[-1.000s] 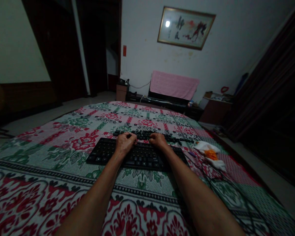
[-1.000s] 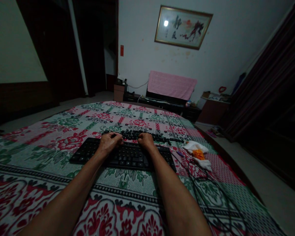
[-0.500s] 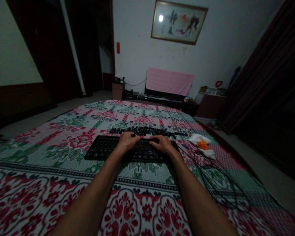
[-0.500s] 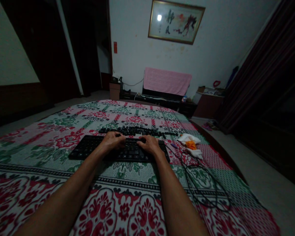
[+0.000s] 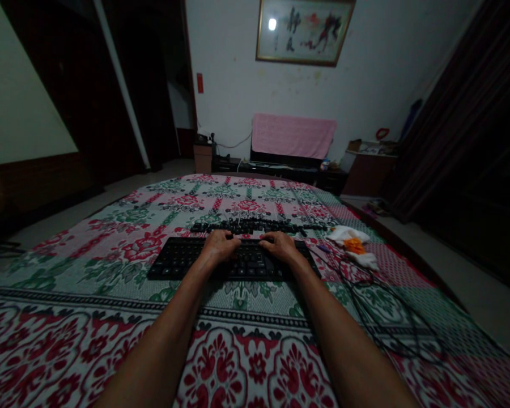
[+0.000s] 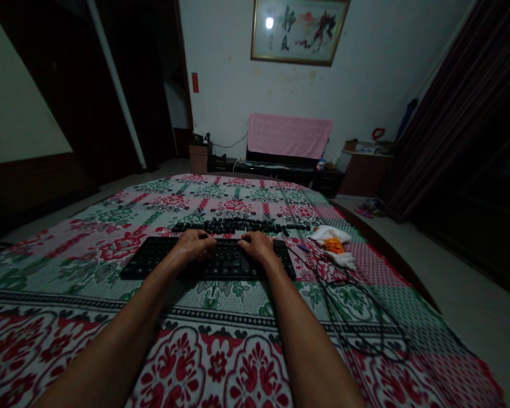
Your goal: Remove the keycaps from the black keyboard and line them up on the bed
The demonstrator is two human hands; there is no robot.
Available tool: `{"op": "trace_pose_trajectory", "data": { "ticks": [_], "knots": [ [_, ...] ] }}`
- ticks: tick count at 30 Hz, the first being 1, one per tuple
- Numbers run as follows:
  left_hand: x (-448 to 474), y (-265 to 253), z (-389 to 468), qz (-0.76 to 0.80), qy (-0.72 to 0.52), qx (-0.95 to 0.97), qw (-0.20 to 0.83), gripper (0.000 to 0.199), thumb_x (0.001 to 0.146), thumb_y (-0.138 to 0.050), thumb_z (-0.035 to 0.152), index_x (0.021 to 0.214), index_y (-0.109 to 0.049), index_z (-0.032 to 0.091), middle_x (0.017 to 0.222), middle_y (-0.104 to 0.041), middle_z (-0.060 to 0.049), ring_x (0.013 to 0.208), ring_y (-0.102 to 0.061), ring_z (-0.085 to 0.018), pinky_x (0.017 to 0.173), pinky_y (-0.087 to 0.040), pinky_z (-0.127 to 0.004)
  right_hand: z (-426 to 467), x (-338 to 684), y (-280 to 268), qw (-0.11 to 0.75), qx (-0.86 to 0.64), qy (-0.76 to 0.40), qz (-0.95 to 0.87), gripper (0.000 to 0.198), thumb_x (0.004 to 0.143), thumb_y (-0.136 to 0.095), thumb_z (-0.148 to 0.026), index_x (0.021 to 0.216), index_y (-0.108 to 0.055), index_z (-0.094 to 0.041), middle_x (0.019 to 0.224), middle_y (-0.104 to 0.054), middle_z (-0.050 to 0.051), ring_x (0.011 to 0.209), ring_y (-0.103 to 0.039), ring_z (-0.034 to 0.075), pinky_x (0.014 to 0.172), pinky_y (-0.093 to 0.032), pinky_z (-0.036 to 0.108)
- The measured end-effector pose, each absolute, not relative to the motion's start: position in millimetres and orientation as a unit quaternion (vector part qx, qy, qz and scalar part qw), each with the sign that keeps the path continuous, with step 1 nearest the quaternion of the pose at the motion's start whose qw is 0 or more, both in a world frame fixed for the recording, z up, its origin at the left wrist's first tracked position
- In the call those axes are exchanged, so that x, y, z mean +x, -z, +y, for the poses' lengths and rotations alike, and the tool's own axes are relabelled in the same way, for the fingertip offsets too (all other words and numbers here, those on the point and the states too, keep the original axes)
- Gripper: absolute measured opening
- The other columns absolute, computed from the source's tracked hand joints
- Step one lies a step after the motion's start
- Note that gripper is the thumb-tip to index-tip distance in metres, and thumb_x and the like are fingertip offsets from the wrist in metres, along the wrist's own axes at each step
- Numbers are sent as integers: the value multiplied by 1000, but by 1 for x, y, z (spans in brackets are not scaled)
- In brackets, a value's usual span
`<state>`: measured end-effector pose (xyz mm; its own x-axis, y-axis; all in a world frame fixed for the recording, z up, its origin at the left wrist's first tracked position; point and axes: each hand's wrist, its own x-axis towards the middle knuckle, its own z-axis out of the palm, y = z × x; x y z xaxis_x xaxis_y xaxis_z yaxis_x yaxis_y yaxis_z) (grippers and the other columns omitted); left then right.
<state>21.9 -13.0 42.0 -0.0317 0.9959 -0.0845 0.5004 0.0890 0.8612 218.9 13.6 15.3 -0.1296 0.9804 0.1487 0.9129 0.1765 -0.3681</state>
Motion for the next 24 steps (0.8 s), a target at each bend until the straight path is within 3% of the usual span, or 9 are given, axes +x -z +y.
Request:
{"op": "trace_pose_trajectory", "data": {
  "ticks": [13, 24],
  "knots": [
    [13, -46, -13, 645, -328, 565, 396, 14, 60, -61, 23, 70, -62, 14, 50, -61, -2, 37, -53, -13, 37, -37, -20, 2, 192, -20, 169, -636, -79, -749, 29, 79, -50, -44, 99, -66, -30, 99, -68, 2, 97, -59, 21, 82, -40, 32],
    [29, -55, -24, 667, -277, 657, 218, 10, 60, -56, 21, 54, -63, 19, 43, -57, -4, 60, -61, -21, 55, -41, -24, 1, 192, -19, 174, -648, -85, -736, 29, 78, -52, -44, 99, -67, -30, 97, -68, 2, 96, -59, 21, 83, -38, 33]
  ]
}}
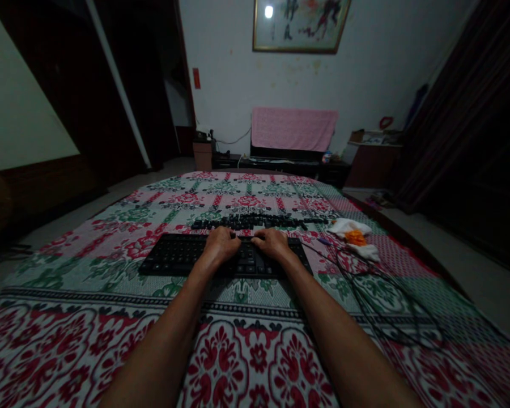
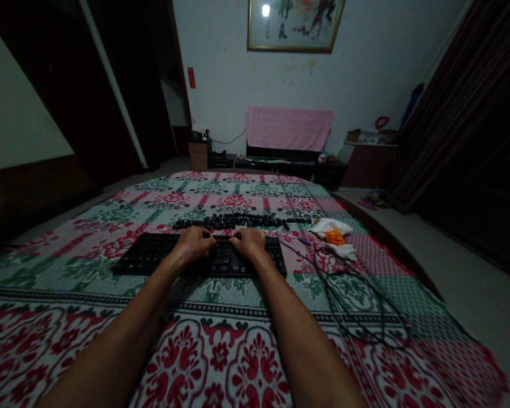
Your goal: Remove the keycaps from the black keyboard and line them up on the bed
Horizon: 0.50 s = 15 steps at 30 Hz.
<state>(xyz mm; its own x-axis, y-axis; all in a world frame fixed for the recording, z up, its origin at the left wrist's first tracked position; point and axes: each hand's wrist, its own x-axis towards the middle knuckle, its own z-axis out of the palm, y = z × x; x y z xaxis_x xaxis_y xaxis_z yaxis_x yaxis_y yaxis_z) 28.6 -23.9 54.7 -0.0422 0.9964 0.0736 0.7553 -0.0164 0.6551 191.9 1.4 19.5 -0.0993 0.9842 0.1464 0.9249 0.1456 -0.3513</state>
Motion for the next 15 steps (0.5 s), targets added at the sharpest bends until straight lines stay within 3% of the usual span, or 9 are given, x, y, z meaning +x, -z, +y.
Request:
{"op": "trace_pose_trajectory", "data": {
  "ticks": [5, 8, 15],
  "knots": [
    [31, -53, -25, 657, -272, 684, 163, 15, 63, -52, 20, 53, -63, 18, 43, -55, -5, 57, -60, -21, 55, -39, -25, -3, 188, -21, 195, -638, -73, -741, 30, 78, -53, -41, 101, -66, -27, 100, -66, 5, 99, -56, 22, 86, -36, 34],
    [29, -50, -22, 658, -281, 678, 169, 13, 62, -54, 20, 57, -65, 18, 44, -56, -5, 55, -59, -21, 53, -38, -25, -8, 178, -18, 239, -543, -70, -802, 33, 80, -52, -37, 109, -61, -23, 112, -61, 6, 106, -51, 20, 89, -35, 31],
    [31, -52, -26, 649, -266, 699, 139, 17, 62, -52, 21, 55, -65, 17, 47, -58, -6, 59, -59, -20, 53, -38, -23, -11, 166, -4, 224, -499, -75, -833, 33, 86, -39, -20, 114, -55, -26, 115, -58, 4, 108, -48, 18, 94, -30, 34]
  ]
}}
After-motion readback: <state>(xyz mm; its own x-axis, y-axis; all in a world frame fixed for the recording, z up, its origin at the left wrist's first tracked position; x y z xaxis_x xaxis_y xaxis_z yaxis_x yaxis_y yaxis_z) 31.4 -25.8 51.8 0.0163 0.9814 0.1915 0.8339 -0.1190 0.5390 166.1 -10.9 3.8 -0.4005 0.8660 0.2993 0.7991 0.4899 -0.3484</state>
